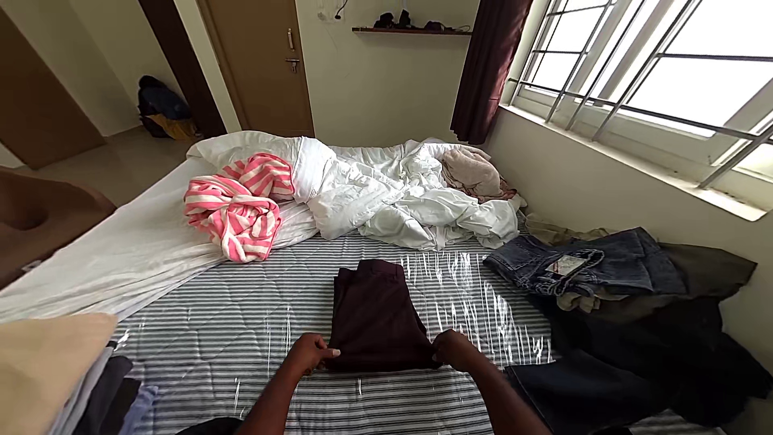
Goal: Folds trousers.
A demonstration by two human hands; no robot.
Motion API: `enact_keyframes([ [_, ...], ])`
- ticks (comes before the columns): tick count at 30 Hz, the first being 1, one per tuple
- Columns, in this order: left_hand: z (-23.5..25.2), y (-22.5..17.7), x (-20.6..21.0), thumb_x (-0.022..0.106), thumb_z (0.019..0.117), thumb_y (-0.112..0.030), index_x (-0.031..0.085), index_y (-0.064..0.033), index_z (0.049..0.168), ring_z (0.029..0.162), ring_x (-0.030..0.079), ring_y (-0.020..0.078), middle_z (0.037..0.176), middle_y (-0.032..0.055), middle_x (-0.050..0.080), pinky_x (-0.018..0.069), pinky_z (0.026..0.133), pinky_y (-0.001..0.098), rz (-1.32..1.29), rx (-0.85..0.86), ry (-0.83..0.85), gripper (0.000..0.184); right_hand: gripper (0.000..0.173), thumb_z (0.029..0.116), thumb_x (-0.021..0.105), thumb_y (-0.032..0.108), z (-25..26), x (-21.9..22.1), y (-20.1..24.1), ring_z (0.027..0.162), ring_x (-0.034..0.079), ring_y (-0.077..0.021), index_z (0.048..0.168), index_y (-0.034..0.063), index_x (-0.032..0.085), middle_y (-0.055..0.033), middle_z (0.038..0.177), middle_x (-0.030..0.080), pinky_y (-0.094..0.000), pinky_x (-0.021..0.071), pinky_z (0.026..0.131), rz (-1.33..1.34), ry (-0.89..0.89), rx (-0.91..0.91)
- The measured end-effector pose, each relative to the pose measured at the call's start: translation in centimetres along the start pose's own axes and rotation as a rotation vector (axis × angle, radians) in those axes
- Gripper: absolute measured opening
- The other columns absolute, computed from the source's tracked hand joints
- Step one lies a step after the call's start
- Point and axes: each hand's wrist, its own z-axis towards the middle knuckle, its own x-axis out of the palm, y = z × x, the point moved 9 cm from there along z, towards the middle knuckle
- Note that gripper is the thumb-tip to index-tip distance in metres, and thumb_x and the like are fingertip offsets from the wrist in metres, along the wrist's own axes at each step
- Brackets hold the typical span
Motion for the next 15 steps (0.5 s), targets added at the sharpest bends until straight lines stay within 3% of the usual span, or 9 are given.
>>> enact_keyframes([
  [3,-0.7,0.0,-0.1,0.082,0.0882,-0.041,0.065,-0.0006,0.120,0.093,0.070,0.0300,0.113,0.0199,0.069,0.0579,0.084,0.0475,-0.098,-0.040,0.021,0.054,0.036,0.0976,0.067,0.036,-0.5,-1.6,0.6,0.098,0.069,-0.0328,0.113,0.0051,0.074,-0.0165,0.101,0.074,-0.0578,0.0516,0.091,0.085,-0.129,0.008],
  [6,0.0,-0.4,-0.5,0.081,0.0889,-0.042,0.067,-0.0022,0.118,0.089,0.070,0.0275,0.108,0.0175,0.070,0.0583,0.080,0.0462,-0.174,0.024,-0.079,0.051,0.046,0.0984,0.066,0.044,0.0,-2.2,1.2,0.099,0.071,-0.0271,0.128,0.0087,0.066,-0.0105,0.107,0.075,-0.0523,0.0544,0.093,0.218,-0.258,-0.035],
  [8,1.1,-0.8,-0.4,0.081,0.0892,-0.036,0.067,-0.0019,0.118,0.097,0.070,0.0300,0.112,0.0182,0.070,0.0586,0.085,0.0501,-0.198,0.111,-0.151,0.047,0.054,0.0971,0.069,0.039,0.6,-1.0,1.9,0.101,0.072,-0.0283,0.141,0.0101,0.055,-0.0122,0.116,0.073,-0.0517,0.0556,0.094,0.246,-0.232,-0.089],
  [10,1.4,-1.1,0.1,0.080,0.0904,-0.030,0.065,-0.0005,0.123,0.104,0.069,0.0324,0.117,0.0203,0.068,0.0581,0.091,0.0519,-0.151,0.132,-0.154,0.046,0.057,0.0950,0.072,0.024,0.8,0.4,2.5,0.103,0.071,-0.0324,0.146,0.0092,0.050,-0.0164,0.117,0.072,-0.0539,0.0549,0.096,0.177,-0.177,-0.086],
  [13,0.4,-0.7,1.6,0.079,0.0926,-0.023,0.062,0.0041,0.125,0.100,0.071,0.0334,0.117,0.0239,0.067,0.0597,0.089,0.0495,-0.018,0.040,0.049,0.045,0.047,0.0913,0.071,0.015,-0.3,1.6,3.2,0.112,0.067,-0.0399,0.136,0.0044,0.059,-0.0211,0.117,0.071,-0.0626,0.0510,0.097,-0.051,-0.024,-0.013],
  [15,-0.9,-0.3,1.9,0.079,0.0925,-0.025,0.062,0.0039,0.125,0.095,0.072,0.0300,0.113,0.0213,0.070,0.0590,0.088,0.0466,0.125,-0.025,0.209,0.046,0.042,0.0902,0.075,0.021,-1.8,3.3,3.6,0.105,0.067,-0.0436,0.125,-0.0005,0.065,-0.0254,0.113,0.069,-0.0667,0.0508,0.092,-0.182,0.181,-0.007],
])
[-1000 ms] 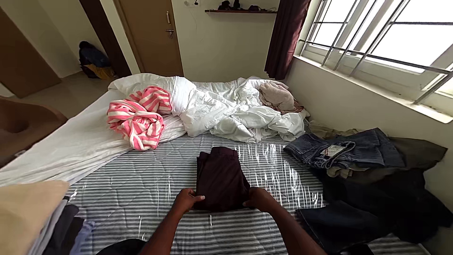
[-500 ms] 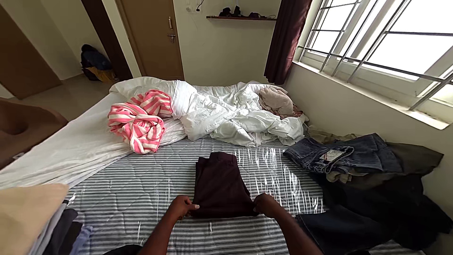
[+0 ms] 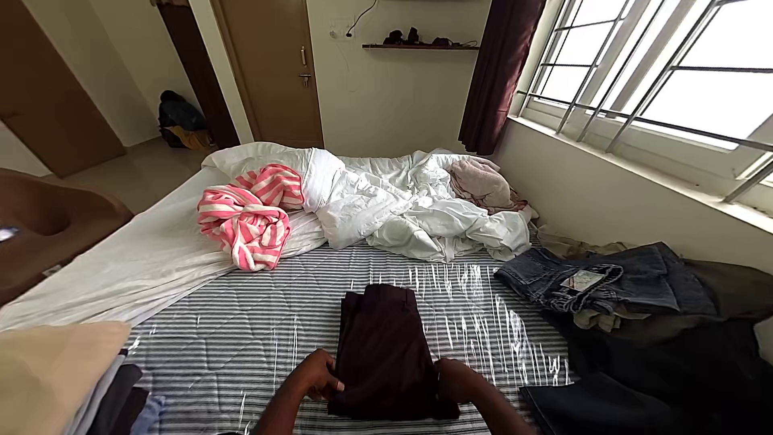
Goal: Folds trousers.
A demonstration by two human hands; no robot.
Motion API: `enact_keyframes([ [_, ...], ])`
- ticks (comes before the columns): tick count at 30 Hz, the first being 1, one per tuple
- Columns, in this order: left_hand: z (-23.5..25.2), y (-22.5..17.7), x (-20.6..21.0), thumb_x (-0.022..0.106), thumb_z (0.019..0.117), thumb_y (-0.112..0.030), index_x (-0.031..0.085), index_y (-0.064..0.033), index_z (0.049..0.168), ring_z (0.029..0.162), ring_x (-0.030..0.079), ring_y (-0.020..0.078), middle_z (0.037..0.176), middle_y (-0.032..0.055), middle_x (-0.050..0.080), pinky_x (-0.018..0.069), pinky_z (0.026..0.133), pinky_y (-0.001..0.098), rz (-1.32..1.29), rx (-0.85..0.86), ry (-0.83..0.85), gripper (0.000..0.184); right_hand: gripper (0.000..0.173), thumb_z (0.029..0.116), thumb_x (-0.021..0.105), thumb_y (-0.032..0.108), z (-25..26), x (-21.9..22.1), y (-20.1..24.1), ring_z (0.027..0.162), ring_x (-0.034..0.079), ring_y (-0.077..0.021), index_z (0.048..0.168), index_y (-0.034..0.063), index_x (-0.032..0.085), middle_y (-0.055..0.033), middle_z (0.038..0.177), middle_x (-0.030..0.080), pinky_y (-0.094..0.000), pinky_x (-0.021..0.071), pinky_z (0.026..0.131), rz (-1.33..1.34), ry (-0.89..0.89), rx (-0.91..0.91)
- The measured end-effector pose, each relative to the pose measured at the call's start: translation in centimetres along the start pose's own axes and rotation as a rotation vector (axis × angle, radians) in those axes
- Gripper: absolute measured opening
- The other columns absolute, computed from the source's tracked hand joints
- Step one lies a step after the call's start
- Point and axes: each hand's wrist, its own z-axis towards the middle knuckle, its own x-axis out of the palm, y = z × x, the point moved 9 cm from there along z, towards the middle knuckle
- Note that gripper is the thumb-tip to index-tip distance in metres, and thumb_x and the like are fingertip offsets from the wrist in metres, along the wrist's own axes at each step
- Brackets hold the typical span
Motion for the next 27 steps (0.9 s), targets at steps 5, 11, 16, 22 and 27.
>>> enact_keyframes([
  [5,-2.3,-1.8,-4.4,0.076,0.0901,-0.051,0.071,-0.0034,0.116,0.095,0.073,0.0309,0.106,0.0162,0.074,0.0568,0.091,0.0539,0.080,0.059,-0.261,0.054,0.055,0.0938,0.069,0.050,-0.4,-1.0,-1.2,0.093,0.072,-0.0378,0.120,0.0022,0.069,-0.0207,0.103,0.073,-0.0623,0.0547,0.089,0.170,-0.071,0.060],
  [11,-1.2,-8.7,-4.4,0.064,0.1021,-0.025,0.046,-0.0057,0.151,0.123,0.065,0.0269,0.142,0.0171,0.059,0.0535,0.105,0.0436,-0.330,0.499,-0.500,0.056,0.074,0.0896,0.079,0.023,2.9,-4.6,-0.9,0.102,0.073,-0.0260,0.151,0.0096,0.041,-0.0152,0.128,0.067,-0.0445,0.0607,0.090,0.752,-0.576,-0.189],
  [16,3.4,-7.0,-1.4,0.068,0.0997,-0.028,0.024,-0.0066,0.161,0.122,0.065,0.0318,0.142,0.0228,0.059,0.0522,0.105,0.0482,-0.473,0.447,-0.365,0.078,0.072,0.0883,0.078,0.017,4.3,-2.6,0.6,0.124,0.063,-0.0294,0.153,0.0128,0.046,-0.0184,0.148,0.053,-0.0455,0.0552,0.102,0.750,-0.546,-0.267],
  [22,3.1,-8.9,-1.9,0.077,0.0916,-0.040,0.038,-0.0015,0.153,0.125,0.062,0.0266,0.141,0.0215,0.059,0.0511,0.107,0.0432,-0.702,0.494,-0.397,0.083,0.075,0.0845,0.073,0.004,2.9,-3.7,2.1,0.145,0.043,-0.0343,0.154,0.0184,0.049,-0.0168,0.160,0.042,-0.0530,0.0420,0.115,0.606,-0.683,-0.340],
  [27,1.0,-5.8,-6.0,0.069,0.0978,-0.014,0.058,-0.0033,0.137,0.099,0.072,0.0272,0.109,0.0177,0.073,0.0565,0.093,0.0473,-0.651,0.383,-0.720,0.043,0.064,0.0879,0.055,-0.010,1.8,-4.8,2.2,0.113,0.067,-0.0221,0.148,0.0140,0.055,-0.0111,0.152,0.051,-0.0372,0.0593,0.089,0.652,-0.765,-0.364],
])
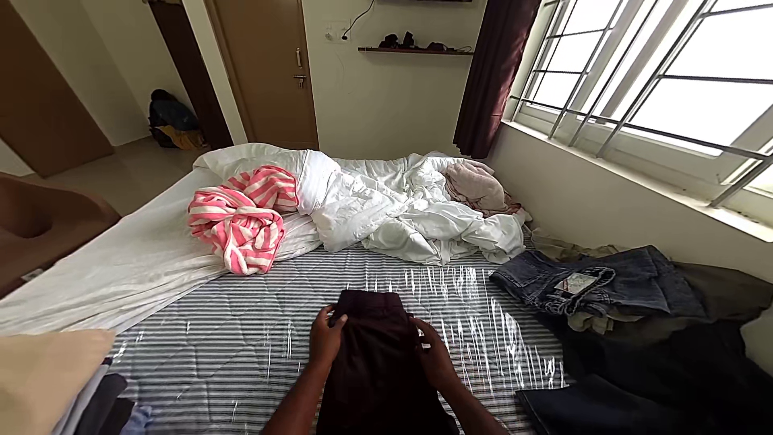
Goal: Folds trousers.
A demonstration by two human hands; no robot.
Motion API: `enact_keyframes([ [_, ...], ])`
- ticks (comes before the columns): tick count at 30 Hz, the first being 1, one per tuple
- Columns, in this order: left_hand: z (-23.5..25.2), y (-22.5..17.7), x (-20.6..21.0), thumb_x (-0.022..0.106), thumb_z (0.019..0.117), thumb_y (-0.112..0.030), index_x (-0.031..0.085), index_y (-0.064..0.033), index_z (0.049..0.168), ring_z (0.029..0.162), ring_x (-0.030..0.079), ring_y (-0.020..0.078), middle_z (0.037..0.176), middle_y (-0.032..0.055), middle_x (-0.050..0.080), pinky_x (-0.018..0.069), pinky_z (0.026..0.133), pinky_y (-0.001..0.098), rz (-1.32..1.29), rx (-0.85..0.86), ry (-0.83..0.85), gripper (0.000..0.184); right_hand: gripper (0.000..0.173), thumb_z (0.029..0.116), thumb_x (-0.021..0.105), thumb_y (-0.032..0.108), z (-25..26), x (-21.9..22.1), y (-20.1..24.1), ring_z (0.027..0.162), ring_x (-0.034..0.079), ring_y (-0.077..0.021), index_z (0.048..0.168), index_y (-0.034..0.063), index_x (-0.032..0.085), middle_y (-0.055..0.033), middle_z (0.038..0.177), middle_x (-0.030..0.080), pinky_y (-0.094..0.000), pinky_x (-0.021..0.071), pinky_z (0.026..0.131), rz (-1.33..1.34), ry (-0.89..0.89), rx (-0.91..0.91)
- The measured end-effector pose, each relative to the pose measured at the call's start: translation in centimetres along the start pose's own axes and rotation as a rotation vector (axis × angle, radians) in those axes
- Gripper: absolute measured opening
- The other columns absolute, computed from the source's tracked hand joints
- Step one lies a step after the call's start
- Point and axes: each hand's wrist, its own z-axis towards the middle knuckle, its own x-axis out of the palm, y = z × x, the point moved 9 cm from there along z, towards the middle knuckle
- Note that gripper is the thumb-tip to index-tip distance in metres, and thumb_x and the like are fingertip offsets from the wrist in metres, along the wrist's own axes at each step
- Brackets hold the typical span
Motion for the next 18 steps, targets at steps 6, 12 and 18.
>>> enact_keyframes([
  [6,-1.7,0.3,-1.9,0.068,0.0977,-0.032,0.045,0.0006,0.149,0.123,0.062,0.0349,0.141,0.0221,0.058,0.0505,0.105,0.0501,0.368,0.123,-0.138,0.065,0.040,0.1007,0.053,0.010,-1.0,-0.9,2.6,0.130,0.059,-0.0304,0.139,0.0144,0.065,-0.0098,0.150,0.056,-0.0507,0.0490,0.107,-0.391,-0.164,-0.073],
  [12,-7.0,-4.4,6.4,0.050,0.1032,-0.020,0.059,-0.0156,0.144,0.145,0.046,0.0254,0.155,0.0054,0.052,0.0392,0.118,0.0495,0.798,0.816,0.030,0.042,0.049,0.1033,0.053,0.023,-2.0,3.2,6.5,0.148,0.044,-0.0257,0.151,0.0145,0.053,-0.0040,0.160,0.046,-0.0516,0.0422,0.115,-0.521,-0.103,-0.234],
  [18,-5.7,2.2,8.9,0.037,0.1108,-0.039,0.038,-0.0151,0.160,0.157,0.022,0.0202,0.169,0.0035,0.028,0.0132,0.129,0.0468,0.898,0.339,0.578,0.055,0.086,0.1025,0.040,0.063,-3.8,8.0,0.9,0.161,0.012,-0.0270,0.166,0.0093,0.020,-0.0075,0.174,0.015,-0.0565,0.0123,0.127,-0.755,0.319,-0.047],
])
